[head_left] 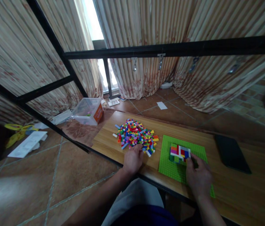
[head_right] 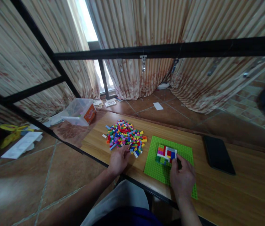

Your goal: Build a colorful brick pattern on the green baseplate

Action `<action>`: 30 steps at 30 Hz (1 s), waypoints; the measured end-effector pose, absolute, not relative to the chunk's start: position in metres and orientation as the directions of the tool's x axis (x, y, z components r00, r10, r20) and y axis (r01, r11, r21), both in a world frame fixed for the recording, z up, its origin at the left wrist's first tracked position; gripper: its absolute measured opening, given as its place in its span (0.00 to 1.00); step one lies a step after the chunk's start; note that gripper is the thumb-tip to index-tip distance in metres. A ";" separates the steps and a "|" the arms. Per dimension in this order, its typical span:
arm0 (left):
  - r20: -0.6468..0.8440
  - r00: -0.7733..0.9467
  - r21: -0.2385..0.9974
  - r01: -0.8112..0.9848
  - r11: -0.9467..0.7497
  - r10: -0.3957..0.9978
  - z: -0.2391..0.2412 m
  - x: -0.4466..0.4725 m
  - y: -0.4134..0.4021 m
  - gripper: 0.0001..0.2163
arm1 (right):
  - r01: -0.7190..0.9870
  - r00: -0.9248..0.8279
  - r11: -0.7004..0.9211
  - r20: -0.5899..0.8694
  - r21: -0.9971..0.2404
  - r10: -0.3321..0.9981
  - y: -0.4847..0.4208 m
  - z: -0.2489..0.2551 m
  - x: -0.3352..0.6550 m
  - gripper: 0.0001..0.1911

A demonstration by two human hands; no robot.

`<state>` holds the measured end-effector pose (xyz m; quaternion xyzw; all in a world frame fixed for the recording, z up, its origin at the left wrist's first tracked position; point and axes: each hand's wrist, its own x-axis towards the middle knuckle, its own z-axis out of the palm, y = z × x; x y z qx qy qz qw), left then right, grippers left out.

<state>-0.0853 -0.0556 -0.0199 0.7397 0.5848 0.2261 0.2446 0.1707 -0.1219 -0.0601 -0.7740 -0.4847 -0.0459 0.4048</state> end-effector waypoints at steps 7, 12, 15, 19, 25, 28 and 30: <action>0.193 0.006 0.669 0.731 -0.136 0.981 -0.013 -0.119 -0.034 0.11 | 0.790 0.531 -0.221 0.458 -0.572 0.713 -0.122 -0.061 0.171 0.26; 0.160 -0.122 0.615 0.789 -0.002 0.980 -0.006 -0.162 0.001 0.13 | 0.790 0.523 -0.205 0.461 -0.577 0.717 -0.122 -0.059 0.170 0.25; 0.073 -0.041 0.591 0.807 -0.010 0.996 -0.009 -0.172 0.012 0.13 | 0.791 0.529 -0.214 0.464 -0.574 0.711 -0.122 -0.059 0.170 0.26; 0.038 0.001 0.559 0.829 -0.022 0.999 -0.013 -0.169 0.014 0.13 | 0.787 0.532 -0.218 0.456 -0.577 0.713 -0.122 -0.060 0.170 0.26; 0.047 -0.034 0.539 0.843 0.003 0.998 -0.011 -0.166 0.014 0.11 | 0.785 0.526 -0.201 0.461 -0.585 0.715 -0.121 -0.059 0.169 0.24; 0.068 -0.078 0.581 0.814 0.024 0.995 -0.004 -0.168 0.015 0.10 | 0.779 0.530 -0.193 0.463 -0.596 0.710 -0.120 -0.059 0.169 0.23; 0.094 -0.102 0.629 0.777 0.020 0.990 0.003 -0.168 0.011 0.09 | 0.772 0.538 -0.193 0.461 -0.605 0.706 -0.120 -0.060 0.168 0.22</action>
